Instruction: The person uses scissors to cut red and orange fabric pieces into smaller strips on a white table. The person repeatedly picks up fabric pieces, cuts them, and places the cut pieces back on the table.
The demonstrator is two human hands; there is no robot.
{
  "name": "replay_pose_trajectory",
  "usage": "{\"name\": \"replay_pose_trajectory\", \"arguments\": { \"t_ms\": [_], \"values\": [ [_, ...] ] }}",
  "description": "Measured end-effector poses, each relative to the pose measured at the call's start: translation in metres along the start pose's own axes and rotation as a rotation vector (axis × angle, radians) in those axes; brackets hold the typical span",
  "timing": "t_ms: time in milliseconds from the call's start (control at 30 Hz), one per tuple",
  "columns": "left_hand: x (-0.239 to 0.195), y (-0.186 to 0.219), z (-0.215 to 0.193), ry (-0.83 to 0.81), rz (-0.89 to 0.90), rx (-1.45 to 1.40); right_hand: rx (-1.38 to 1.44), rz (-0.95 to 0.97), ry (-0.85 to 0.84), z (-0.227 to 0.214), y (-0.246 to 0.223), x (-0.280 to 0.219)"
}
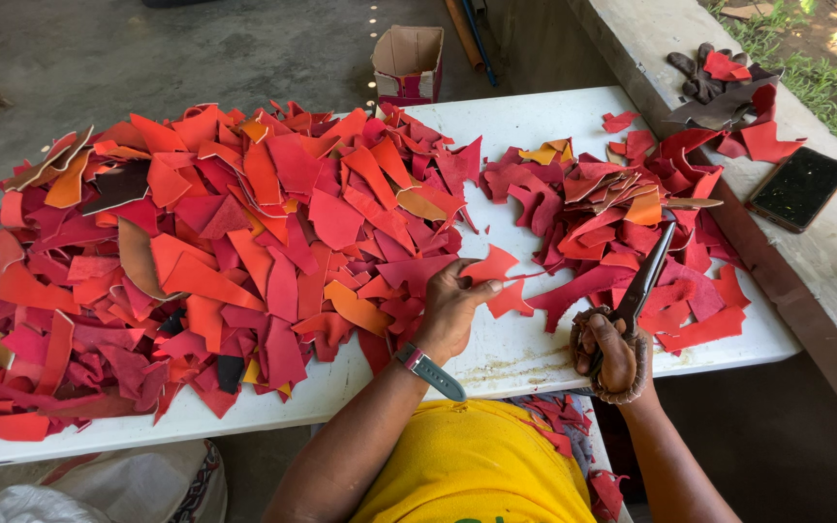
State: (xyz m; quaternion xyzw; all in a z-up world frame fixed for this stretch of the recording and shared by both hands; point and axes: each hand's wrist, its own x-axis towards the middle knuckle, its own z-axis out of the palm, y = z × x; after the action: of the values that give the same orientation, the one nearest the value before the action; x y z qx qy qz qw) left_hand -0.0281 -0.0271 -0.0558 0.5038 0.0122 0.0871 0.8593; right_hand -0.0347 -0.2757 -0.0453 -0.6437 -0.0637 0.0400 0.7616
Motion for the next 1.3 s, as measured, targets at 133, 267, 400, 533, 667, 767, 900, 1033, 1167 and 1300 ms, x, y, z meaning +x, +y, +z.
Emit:
{"name": "replay_pose_trajectory", "arguments": {
  "t_ms": [133, 267, 400, 533, 667, 767, 900, 1033, 1167, 1300],
  "values": [
    [0.003, 0.004, -0.003, 0.065, 0.000, -0.044, -0.003, -0.016, -0.010, -0.002, 0.004, -0.001],
    [0.000, 0.015, 0.001, 0.054, -0.092, -0.229, -0.038, -0.028, -0.019, -0.005, 0.011, 0.000],
    [-0.006, 0.028, 0.005, 0.025, -0.150, -0.387, -0.066, 0.011, 0.000, -0.008, 0.022, 0.003],
    [-0.007, 0.035, 0.008, 0.082, -0.269, -0.449, -0.089, 0.026, -0.002, -0.013, 0.030, 0.005],
    [-0.007, 0.026, 0.010, -0.025, -0.182, -0.340, -0.108, 0.028, 0.014, -0.016, 0.035, 0.007],
    [-0.007, 0.018, 0.008, -0.051, -0.133, -0.311, -0.083, -0.016, 0.002, -0.012, 0.031, 0.003],
    [-0.004, 0.018, 0.006, -0.044, -0.132, -0.375, -0.032, -0.038, -0.031, 0.005, 0.009, -0.013],
    [-0.012, 0.025, 0.013, -0.066, -0.149, -0.369, -0.326, 0.233, -0.066, 0.031, -0.013, -0.026],
    [-0.024, 0.038, 0.033, -0.101, -0.117, -0.463, -0.417, 0.296, -0.206, 0.055, -0.021, -0.026],
    [-0.029, 0.044, 0.054, -0.018, -0.091, -0.513, -0.403, 0.291, -0.261, 0.060, -0.019, -0.024]
  ]
}}
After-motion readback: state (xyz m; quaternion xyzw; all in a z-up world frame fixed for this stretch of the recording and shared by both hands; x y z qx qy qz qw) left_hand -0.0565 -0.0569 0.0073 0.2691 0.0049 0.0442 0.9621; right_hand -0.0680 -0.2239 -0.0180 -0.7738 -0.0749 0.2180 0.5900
